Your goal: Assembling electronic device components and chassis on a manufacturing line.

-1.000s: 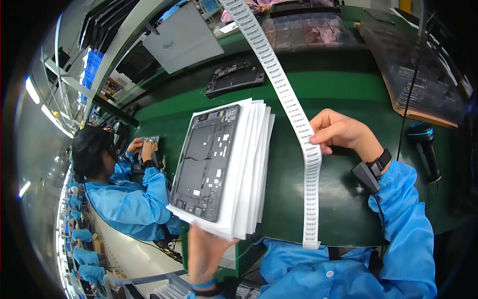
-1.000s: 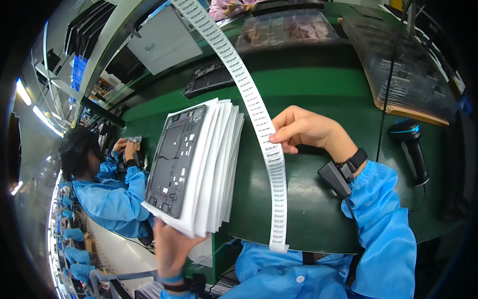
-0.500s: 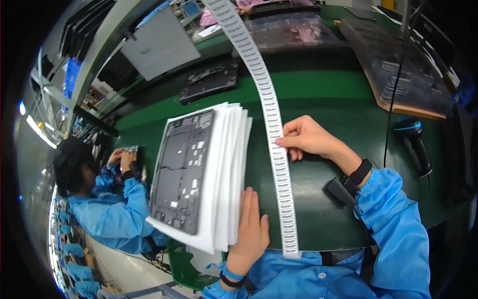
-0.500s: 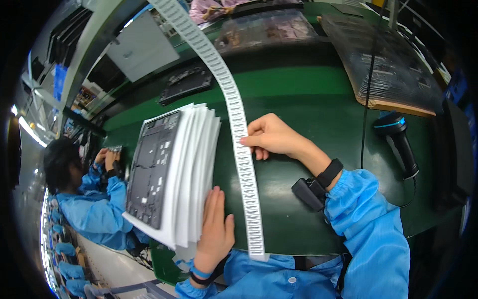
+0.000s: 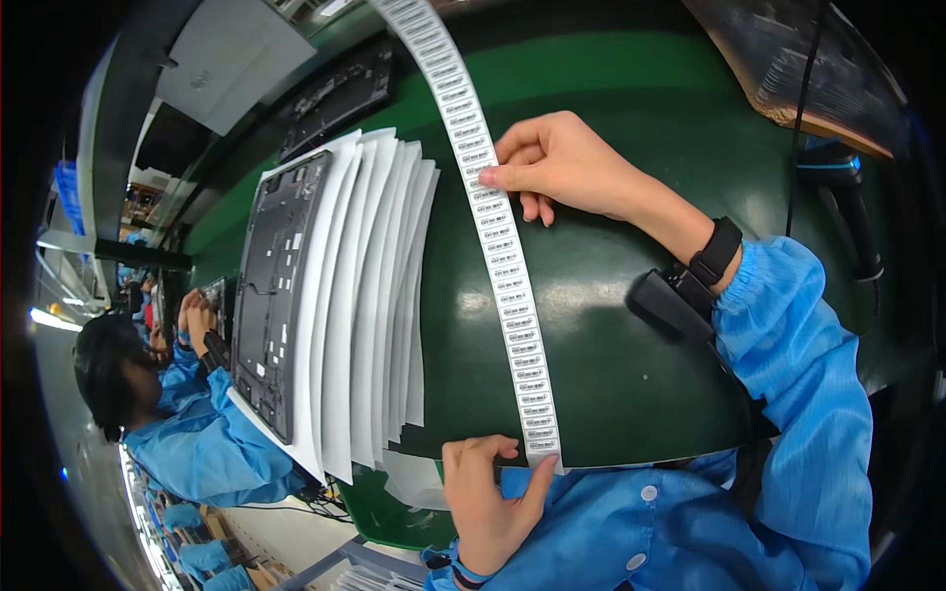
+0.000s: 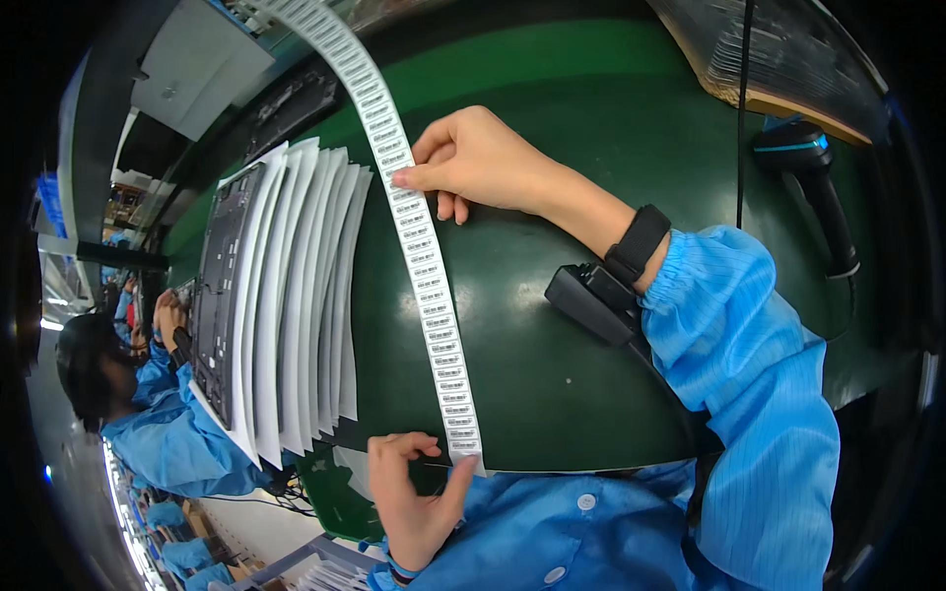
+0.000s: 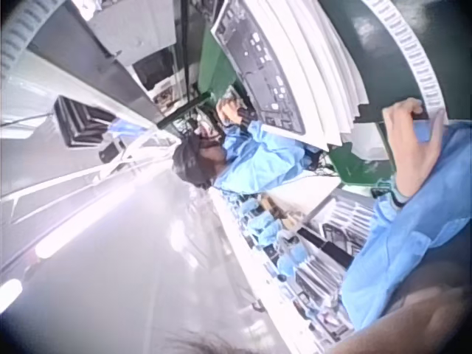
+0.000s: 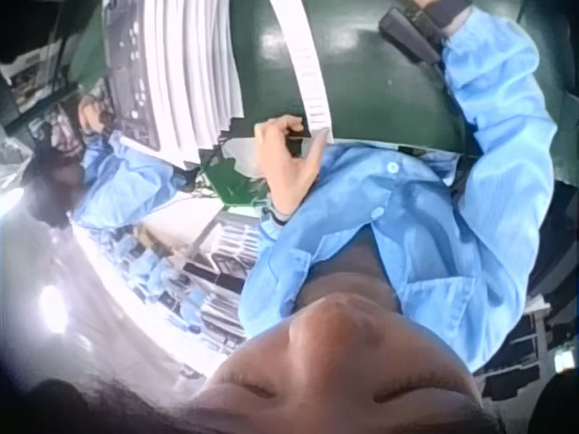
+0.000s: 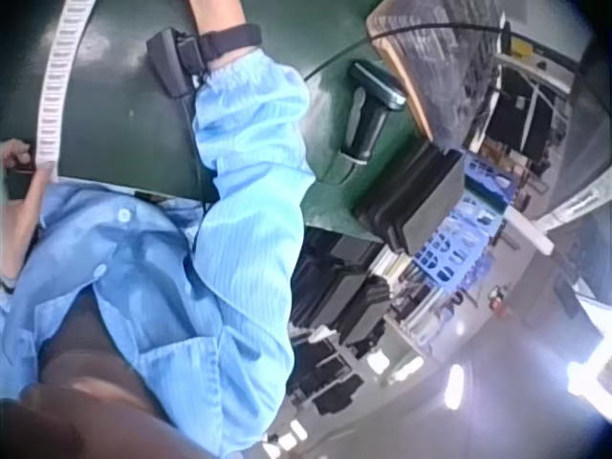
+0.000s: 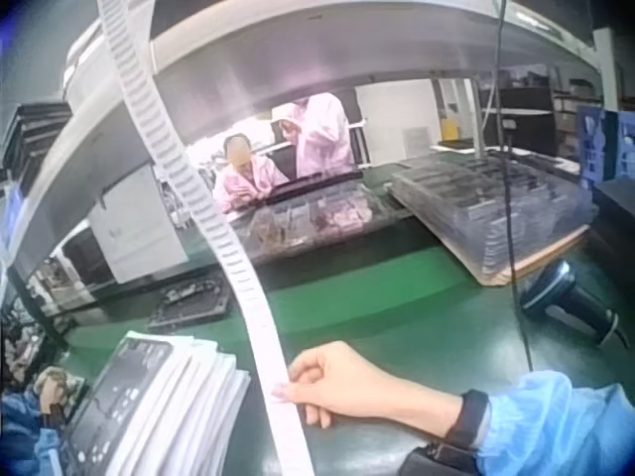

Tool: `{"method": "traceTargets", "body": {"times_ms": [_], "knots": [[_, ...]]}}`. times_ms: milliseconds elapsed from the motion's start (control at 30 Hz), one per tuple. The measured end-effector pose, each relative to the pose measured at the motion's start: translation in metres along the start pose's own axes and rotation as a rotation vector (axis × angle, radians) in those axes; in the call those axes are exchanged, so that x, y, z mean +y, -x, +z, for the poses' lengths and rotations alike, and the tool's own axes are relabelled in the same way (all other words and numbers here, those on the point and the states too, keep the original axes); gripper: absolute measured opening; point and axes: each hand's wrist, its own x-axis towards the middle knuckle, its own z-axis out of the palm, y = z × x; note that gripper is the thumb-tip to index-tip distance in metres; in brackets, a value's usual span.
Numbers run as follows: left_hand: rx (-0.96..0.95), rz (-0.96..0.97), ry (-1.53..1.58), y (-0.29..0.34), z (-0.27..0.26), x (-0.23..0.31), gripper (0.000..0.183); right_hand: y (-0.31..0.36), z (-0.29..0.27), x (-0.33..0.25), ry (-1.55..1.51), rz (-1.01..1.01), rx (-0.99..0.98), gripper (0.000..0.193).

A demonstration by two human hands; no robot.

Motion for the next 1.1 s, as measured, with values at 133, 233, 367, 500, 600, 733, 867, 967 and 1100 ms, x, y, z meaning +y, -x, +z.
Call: {"method": "traceTargets", "body": {"times_ms": [133,233,367,500,600,733,867,967,1100], "knots": [[-0.044,0.060,0.006,0.003,0.010,-0.014,0.036,0.032,0.013,0.003,0.361,-0.206,0.498,0.033],[-0.046,0.059,0.001,0.001,0.010,-0.018,0.037,0.105,0.045,-0.012,0.177,-0.009,0.279,0.018],[-0.016,0.170,-0.042,-0.009,0.012,-0.013,0.039,0.202,0.073,-0.013,0.395,0.086,0.235,0.010],[-0.042,0.210,-0.057,-0.014,0.010,-0.020,0.036,0.226,0.093,-0.014,0.424,0.030,0.259,0.014],[-0.025,0.223,0.014,-0.021,0.012,-0.025,0.032,0.222,0.103,-0.017,0.405,0.054,0.268,0.020],[-0.027,0.254,0.157,-0.029,0.013,-0.026,0.022,0.212,0.108,-0.021,0.292,0.094,0.224,0.025],[-0.012,0.235,0.206,-0.031,0.013,-0.029,0.021,0.207,0.104,-0.016,0.165,0.081,0.175,0.022],[-0.058,0.230,0.214,-0.031,0.009,-0.032,0.022,0.204,0.104,-0.013,0.061,0.094,0.147,0.021],[-0.058,0.275,0.203,-0.037,0.007,-0.035,0.022,0.198,0.100,-0.014,0.000,0.134,0.105,0.018]]}}
